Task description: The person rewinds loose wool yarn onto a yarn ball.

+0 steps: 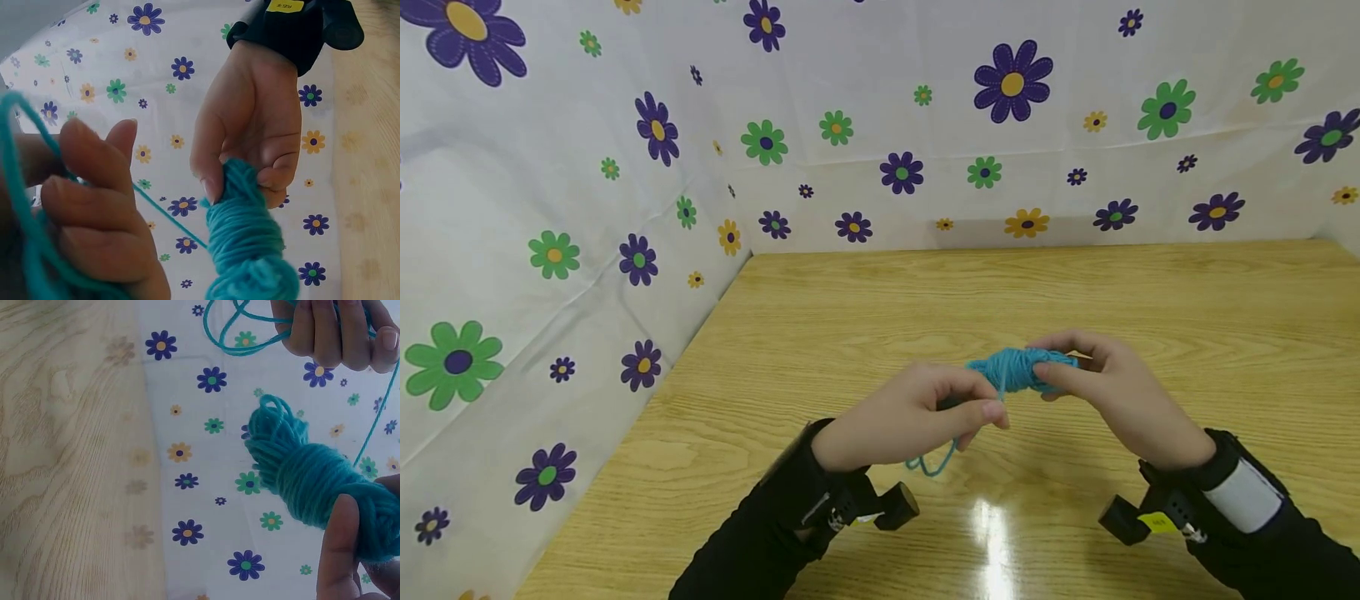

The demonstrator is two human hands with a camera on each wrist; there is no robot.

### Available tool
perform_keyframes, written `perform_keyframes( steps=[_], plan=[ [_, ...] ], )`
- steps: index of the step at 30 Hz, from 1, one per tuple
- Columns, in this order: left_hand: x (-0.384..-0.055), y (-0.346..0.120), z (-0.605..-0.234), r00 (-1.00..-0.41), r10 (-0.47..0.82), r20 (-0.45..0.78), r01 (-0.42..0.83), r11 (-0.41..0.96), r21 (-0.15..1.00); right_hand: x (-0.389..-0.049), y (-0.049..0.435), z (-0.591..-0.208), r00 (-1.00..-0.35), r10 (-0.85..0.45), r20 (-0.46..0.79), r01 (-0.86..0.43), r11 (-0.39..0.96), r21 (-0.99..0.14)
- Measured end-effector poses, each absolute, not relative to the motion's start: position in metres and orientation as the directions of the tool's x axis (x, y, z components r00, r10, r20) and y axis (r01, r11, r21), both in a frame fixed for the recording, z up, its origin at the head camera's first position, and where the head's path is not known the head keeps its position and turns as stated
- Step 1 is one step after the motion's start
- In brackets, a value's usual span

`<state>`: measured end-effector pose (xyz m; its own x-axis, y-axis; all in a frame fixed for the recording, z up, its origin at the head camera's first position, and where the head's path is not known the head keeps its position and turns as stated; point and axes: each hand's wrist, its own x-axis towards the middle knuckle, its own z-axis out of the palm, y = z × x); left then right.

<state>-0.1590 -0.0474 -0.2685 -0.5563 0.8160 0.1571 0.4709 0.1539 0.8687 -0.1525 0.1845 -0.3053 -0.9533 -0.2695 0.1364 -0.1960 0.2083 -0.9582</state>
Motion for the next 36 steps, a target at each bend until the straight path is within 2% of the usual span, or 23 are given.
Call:
perform_keyframes(
  steps=[4, 12, 17, 22, 27, 30, 36],
  plan=[
    [-0.156, -0.046, -0.269, -0.551, 0.819, 0.161, 0.499, 0.169, 0.85, -0.154, 0.186, -0.307, -0.954, -0.233, 0.186, -0.213, 0.095, -0.973],
    [-0.155, -0.042, -0.271, -0.531, 0.832, 0.157, 0.522, 0.175, 0.835, -0.154, 0.188, -0.31, -0.933, -0.208, 0.294, -0.23, -0.286, -0.93],
    [-0.154, -0.041, -0.27, -0.529, 0.839, 0.124, 0.505, 0.194, 0.841, -0.155, 0.19, -0.308, -0.928, -0.218, 0.301, -0.154, -0.51, -0.846],
    [-0.156, -0.04, -0.272, -0.531, 0.84, 0.11, 0.499, 0.205, 0.842, -0.151, 0.191, -0.303, -0.917, -0.276, 0.289, -0.053, -0.633, -0.772],
    [-0.159, -0.039, -0.275, -0.54, 0.837, 0.088, 0.478, 0.219, 0.851, -0.149, 0.193, -0.301, -0.838, -0.41, 0.36, 0.119, -0.781, -0.613],
    [-0.161, -0.04, -0.275, -0.541, 0.838, 0.071, 0.459, 0.224, 0.86, -0.149, 0.194, -0.302, -0.787, -0.47, 0.399, 0.226, -0.822, -0.523],
    [-0.164, -0.044, -0.272, -0.546, 0.836, 0.059, 0.42, 0.211, 0.883, -0.152, 0.195, -0.301, -0.649, -0.585, 0.486, 0.335, -0.794, -0.507]
  ],
)
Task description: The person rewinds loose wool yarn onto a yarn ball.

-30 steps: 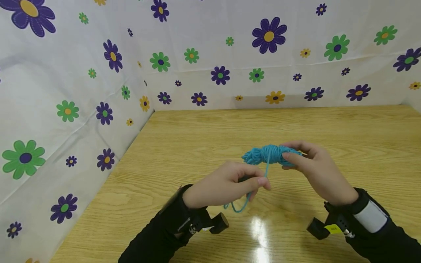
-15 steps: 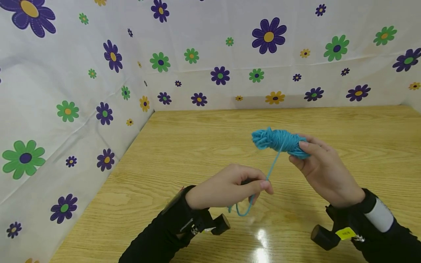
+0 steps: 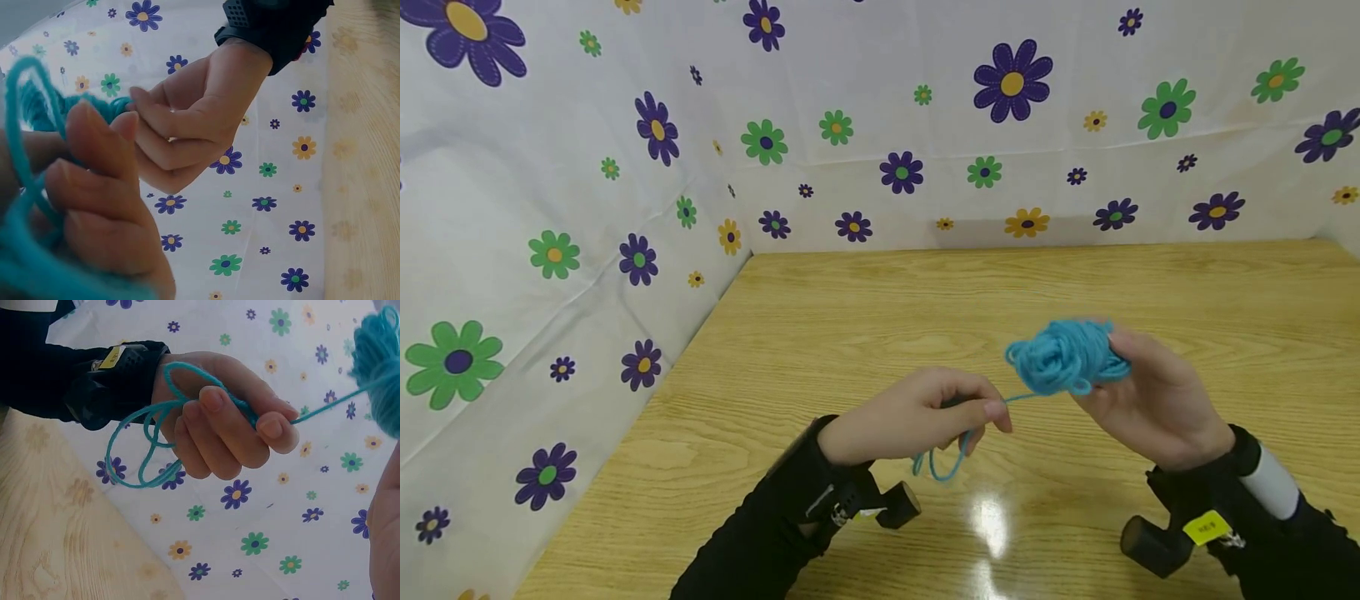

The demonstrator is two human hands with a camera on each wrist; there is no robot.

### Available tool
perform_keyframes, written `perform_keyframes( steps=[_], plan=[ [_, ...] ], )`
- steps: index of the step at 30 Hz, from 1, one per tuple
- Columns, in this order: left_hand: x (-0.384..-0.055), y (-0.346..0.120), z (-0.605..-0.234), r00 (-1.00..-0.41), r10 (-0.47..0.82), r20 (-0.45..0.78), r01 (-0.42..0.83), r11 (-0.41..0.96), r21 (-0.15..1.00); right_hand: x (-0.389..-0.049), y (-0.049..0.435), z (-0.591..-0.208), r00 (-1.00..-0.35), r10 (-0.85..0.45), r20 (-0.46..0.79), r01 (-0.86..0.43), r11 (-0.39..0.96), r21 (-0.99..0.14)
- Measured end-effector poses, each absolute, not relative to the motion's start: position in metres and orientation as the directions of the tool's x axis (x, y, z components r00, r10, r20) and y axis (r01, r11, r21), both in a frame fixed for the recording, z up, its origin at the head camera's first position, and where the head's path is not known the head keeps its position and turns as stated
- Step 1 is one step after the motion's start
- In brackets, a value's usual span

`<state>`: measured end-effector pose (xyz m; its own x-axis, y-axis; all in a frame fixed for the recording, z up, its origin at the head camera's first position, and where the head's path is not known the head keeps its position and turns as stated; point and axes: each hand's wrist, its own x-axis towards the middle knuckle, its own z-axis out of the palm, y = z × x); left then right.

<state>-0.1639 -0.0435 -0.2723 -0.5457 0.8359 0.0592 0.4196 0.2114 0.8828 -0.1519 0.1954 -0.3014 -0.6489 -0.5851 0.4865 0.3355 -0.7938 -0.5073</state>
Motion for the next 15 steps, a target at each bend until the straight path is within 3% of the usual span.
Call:
perform_keyframes(
  steps=[6, 15],
  plan=[
    [-0.165, -0.0478, -0.2687, -0.557, 0.828, 0.066, 0.386, 0.188, 0.903, -0.1554, 0.1947, -0.3008, -0.512, -0.679, 0.527, 0.345, -0.724, -0.597],
    [-0.1665, -0.0514, -0.2671, -0.567, 0.822, 0.063, 0.296, 0.132, 0.946, -0.1581, 0.1947, -0.3043, -0.421, -0.749, 0.512, 0.229, -0.634, -0.739]
  ],
)
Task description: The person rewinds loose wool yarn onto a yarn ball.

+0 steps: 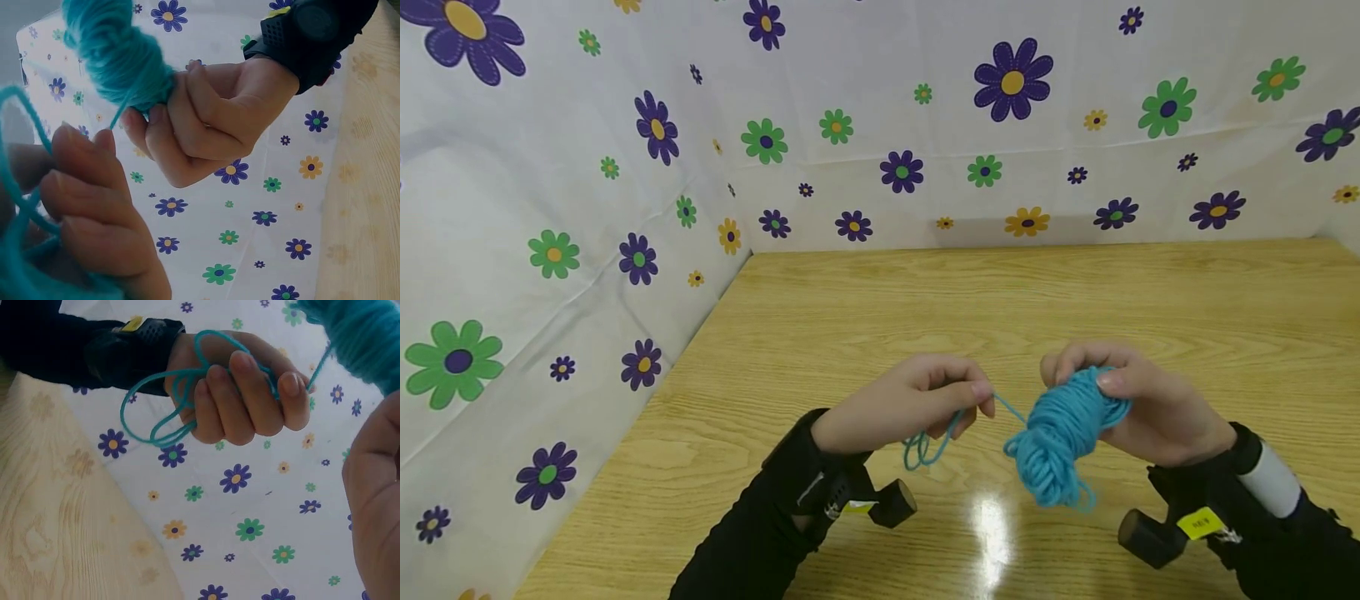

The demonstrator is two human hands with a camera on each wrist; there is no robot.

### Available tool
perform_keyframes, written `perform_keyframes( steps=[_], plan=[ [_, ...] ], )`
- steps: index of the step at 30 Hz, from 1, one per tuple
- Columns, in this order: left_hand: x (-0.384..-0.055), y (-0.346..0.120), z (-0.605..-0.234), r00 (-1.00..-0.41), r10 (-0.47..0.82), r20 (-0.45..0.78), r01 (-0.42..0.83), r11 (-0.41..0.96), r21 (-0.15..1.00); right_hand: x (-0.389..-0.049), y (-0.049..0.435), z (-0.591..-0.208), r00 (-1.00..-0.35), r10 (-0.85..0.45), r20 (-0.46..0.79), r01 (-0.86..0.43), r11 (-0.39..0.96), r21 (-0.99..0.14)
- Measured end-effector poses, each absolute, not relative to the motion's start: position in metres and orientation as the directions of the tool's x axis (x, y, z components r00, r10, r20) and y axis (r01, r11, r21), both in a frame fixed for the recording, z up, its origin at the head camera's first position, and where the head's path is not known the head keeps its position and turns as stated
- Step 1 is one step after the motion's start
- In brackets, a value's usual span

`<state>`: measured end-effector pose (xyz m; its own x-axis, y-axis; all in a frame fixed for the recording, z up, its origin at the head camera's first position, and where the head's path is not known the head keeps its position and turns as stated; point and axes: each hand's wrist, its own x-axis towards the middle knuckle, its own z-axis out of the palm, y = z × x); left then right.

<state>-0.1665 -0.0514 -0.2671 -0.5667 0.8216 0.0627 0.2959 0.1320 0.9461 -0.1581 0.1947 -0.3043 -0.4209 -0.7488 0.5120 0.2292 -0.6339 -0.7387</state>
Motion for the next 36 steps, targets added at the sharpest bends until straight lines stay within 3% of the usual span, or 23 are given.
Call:
perform_keyframes(
  steps=[6, 11, 16, 26, 36],
  plan=[
    [-0.168, -0.053, -0.267, -0.56, 0.825, 0.07, 0.261, 0.097, 0.96, -0.159, 0.194, -0.308, -0.413, -0.774, 0.479, 0.01, -0.53, -0.848],
    [-0.169, -0.054, -0.266, -0.57, 0.818, 0.079, 0.251, 0.081, 0.965, -0.155, 0.192, -0.306, -0.524, -0.762, 0.381, -0.188, -0.332, -0.924],
    [-0.169, -0.054, -0.266, -0.575, 0.813, 0.092, 0.251, 0.068, 0.966, -0.152, 0.191, -0.303, -0.635, -0.71, 0.303, -0.306, -0.128, -0.943],
    [-0.168, -0.054, -0.266, -0.608, 0.786, 0.109, 0.269, 0.076, 0.96, -0.15, 0.186, -0.301, -0.832, -0.533, 0.153, -0.284, 0.173, -0.943],
    [-0.165, -0.052, -0.264, -0.602, 0.79, 0.114, 0.31, 0.1, 0.945, -0.149, 0.182, -0.303, -0.933, -0.319, 0.167, -0.251, 0.243, -0.937]
  ],
)
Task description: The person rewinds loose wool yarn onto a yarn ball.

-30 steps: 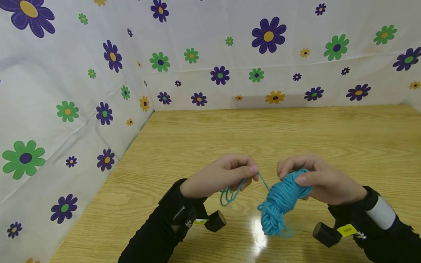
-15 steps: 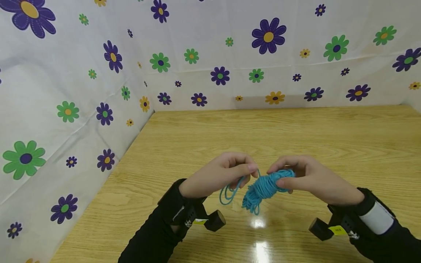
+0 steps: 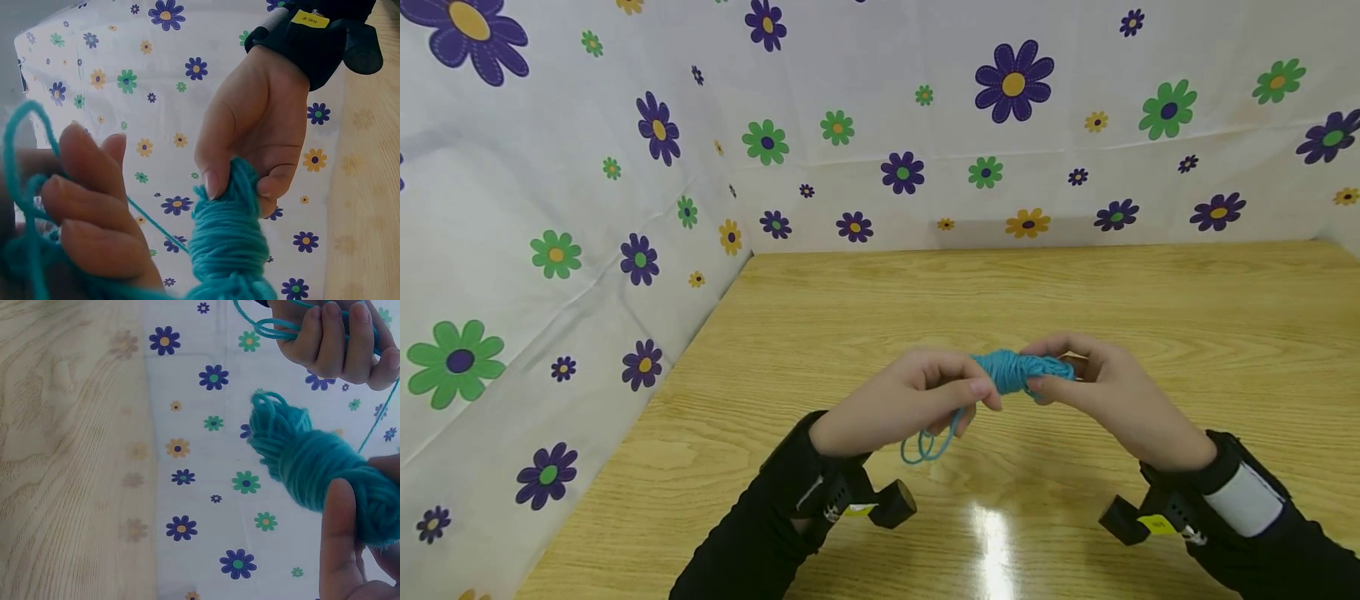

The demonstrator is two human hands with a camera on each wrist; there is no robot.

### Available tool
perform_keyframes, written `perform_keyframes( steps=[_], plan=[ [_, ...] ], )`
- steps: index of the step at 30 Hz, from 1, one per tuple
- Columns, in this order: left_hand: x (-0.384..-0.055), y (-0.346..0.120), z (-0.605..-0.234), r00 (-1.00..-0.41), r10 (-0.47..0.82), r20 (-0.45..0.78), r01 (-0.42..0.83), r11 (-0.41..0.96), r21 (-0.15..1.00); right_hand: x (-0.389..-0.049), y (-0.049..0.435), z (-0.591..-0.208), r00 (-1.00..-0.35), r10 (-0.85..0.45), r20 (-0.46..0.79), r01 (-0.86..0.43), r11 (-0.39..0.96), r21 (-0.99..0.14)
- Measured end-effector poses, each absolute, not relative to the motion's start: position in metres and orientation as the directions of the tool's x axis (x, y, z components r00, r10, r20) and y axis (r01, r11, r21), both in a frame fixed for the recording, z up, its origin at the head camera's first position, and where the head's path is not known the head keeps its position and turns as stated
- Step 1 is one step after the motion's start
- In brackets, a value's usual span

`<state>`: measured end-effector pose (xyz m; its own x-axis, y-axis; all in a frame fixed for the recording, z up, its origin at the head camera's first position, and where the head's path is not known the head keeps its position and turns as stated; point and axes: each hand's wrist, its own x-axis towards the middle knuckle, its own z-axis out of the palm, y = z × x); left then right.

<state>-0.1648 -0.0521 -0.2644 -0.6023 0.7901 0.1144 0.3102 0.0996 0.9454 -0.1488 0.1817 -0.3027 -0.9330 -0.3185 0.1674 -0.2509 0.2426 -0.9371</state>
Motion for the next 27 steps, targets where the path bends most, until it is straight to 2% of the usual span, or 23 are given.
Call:
perform_keyframes(
  steps=[6, 14, 21, 27],
  plan=[
    [-0.1629, -0.051, -0.2639, -0.587, 0.804, 0.097, 0.315, 0.116, 0.942, -0.1516, 0.1826, -0.3059, -0.94, -0.22, 0.261, -0.303, 0.185, -0.935],
    [-0.1599, -0.049, -0.2667, -0.562, 0.821, 0.103, 0.356, 0.127, 0.926, -0.1515, 0.1839, -0.3063, -0.942, -0.141, 0.304, -0.295, -0.076, -0.952],
    [-0.1568, -0.045, -0.2687, -0.548, 0.833, 0.076, 0.387, 0.172, 0.906, -0.1521, 0.1851, -0.3053, -0.922, -0.14, 0.36, -0.302, -0.318, -0.899],
    [-0.1565, -0.0426, -0.2696, -0.536, 0.843, 0.049, 0.376, 0.186, 0.908, -0.1529, 0.1887, -0.3035, -0.917, -0.194, 0.349, -0.191, -0.554, -0.81]
  ],
)
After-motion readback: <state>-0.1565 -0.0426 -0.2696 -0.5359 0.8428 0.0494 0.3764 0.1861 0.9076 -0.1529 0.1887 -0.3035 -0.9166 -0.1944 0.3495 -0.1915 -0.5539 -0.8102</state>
